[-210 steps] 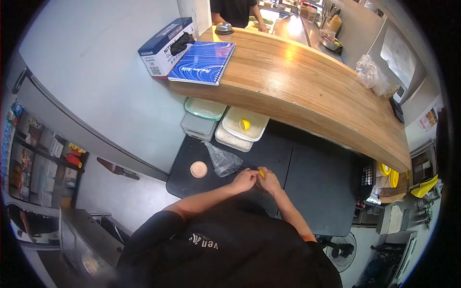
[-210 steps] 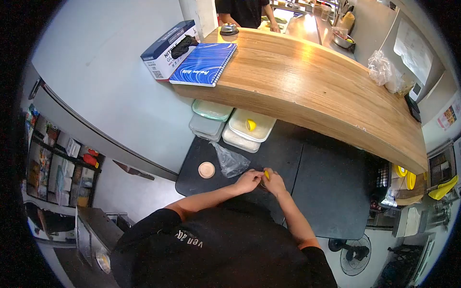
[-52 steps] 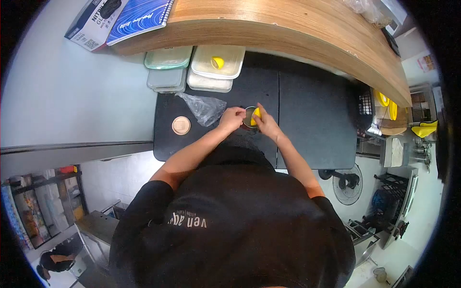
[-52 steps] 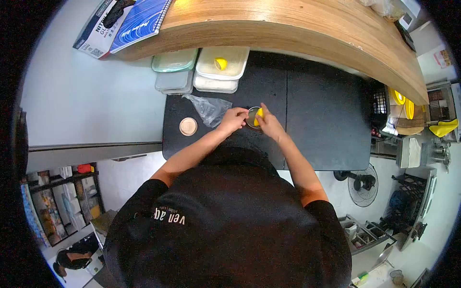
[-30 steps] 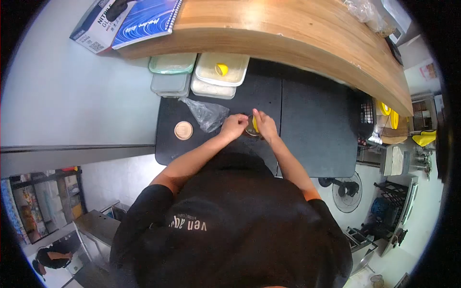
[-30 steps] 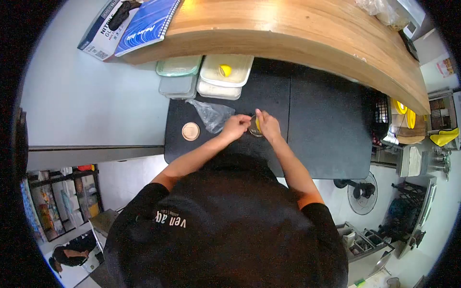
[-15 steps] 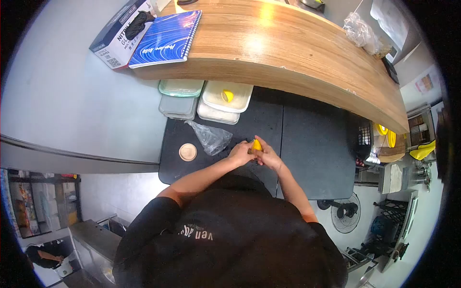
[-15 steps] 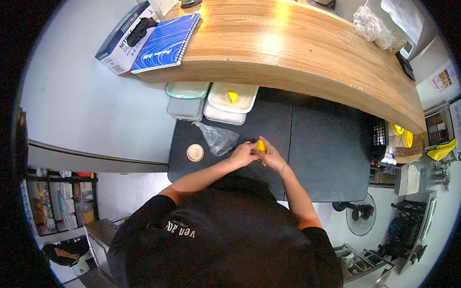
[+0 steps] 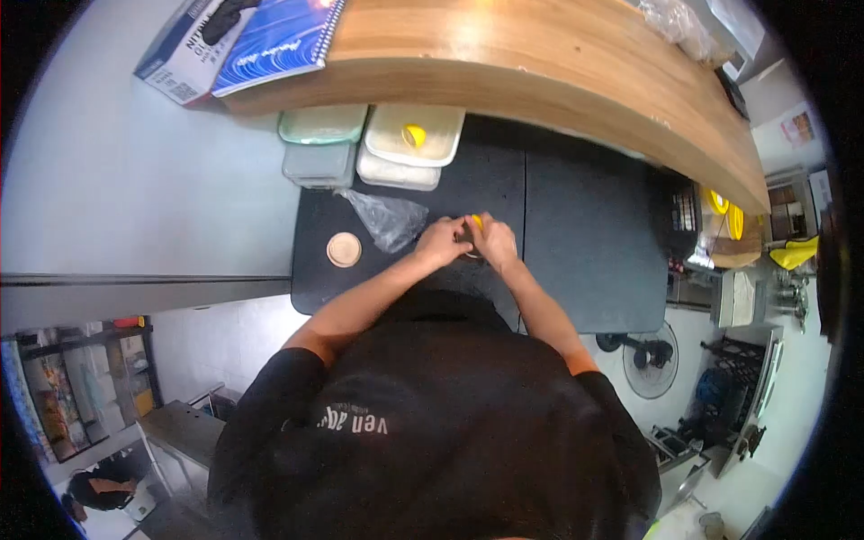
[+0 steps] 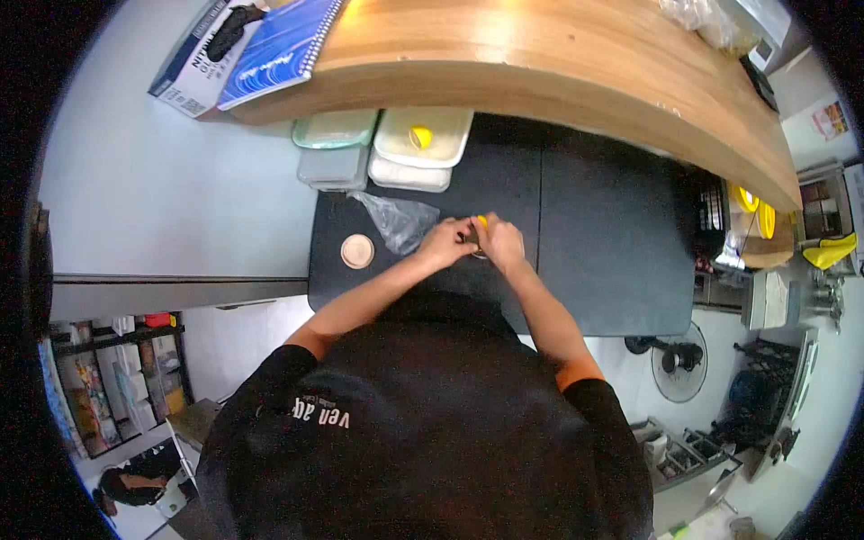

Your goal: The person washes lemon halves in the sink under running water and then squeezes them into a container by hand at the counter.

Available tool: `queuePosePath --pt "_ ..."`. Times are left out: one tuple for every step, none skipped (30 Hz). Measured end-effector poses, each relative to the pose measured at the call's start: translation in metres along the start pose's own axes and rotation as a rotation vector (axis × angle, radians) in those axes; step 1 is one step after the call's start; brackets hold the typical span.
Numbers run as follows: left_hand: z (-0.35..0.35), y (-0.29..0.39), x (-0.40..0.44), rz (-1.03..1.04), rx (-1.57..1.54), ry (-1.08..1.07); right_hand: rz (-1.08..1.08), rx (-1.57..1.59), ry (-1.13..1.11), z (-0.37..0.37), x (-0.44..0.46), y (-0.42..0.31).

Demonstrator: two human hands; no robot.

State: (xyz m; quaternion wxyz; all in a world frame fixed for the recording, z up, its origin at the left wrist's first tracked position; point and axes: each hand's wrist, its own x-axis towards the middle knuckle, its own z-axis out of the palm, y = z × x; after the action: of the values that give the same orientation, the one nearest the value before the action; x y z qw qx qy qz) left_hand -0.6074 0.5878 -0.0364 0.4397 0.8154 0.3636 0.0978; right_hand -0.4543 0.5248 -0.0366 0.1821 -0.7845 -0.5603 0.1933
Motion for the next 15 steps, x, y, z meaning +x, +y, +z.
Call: queuePosePath --pt "-0.002 0.003 0.0 -0.04 -0.005 -0.044 0.014 0.0 -0.005 0.003 0.001 0.004" --pt "0.0 0.002 0.0 -0.037 -0.003 -0.053 0.039 0.046 0.042 0.008 0.005 0.008" --pt "0.001 0.002 -0.001 -0.008 0.016 -0.033 0.061 0.093 0.09 0.015 0.008 0.012" --pt "0.001 0.002 -0.002 0.023 0.037 -0.007 0.062 0.096 0.094 0.019 0.012 0.017" --pt "0.001 0.005 -0.002 0.024 0.057 -0.002 0.135 0.356 0.066 0.017 0.014 0.017" --pt "0.001 0.007 -0.001 0.027 0.06 -0.003 0.208 0.615 0.036 0.016 0.016 0.016" --pt "0.001 0.009 0.0 0.09 0.062 0.02 0.207 0.615 0.039 0.013 0.014 0.018" --pt "0.003 0.01 0.001 0.153 0.063 0.041 0.392 0.863 -0.114 -0.015 0.005 -0.002" --pt "0.001 0.013 0.003 0.137 0.035 -0.002 0.48 0.99 -0.193 -0.022 0.003 -0.006" --pt "0.002 0.014 0.003 0.143 0.035 -0.005 0.579 1.107 -0.265 -0.028 0.0 -0.009" --pt "0.003 0.016 0.004 0.174 0.058 0.039 0.544 1.149 -0.296 -0.025 -0.001 -0.006" --pt "0.003 0.018 0.004 0.206 0.081 0.084 0.507 1.192 -0.326 -0.022 -0.001 -0.002" --pt "0.002 0.02 0.005 0.215 0.082 0.081 0.507 1.153 -0.346 -0.023 0.0 0.004" --pt "0.0 0.024 0.003 0.212 0.05 0.089 0.509 1.155 -0.337 -0.021 0.0 0.01" --pt "-0.001 0.026 0.001 0.206 0.017 0.096 0.516 1.163 -0.369 -0.019 0.0 0.016"
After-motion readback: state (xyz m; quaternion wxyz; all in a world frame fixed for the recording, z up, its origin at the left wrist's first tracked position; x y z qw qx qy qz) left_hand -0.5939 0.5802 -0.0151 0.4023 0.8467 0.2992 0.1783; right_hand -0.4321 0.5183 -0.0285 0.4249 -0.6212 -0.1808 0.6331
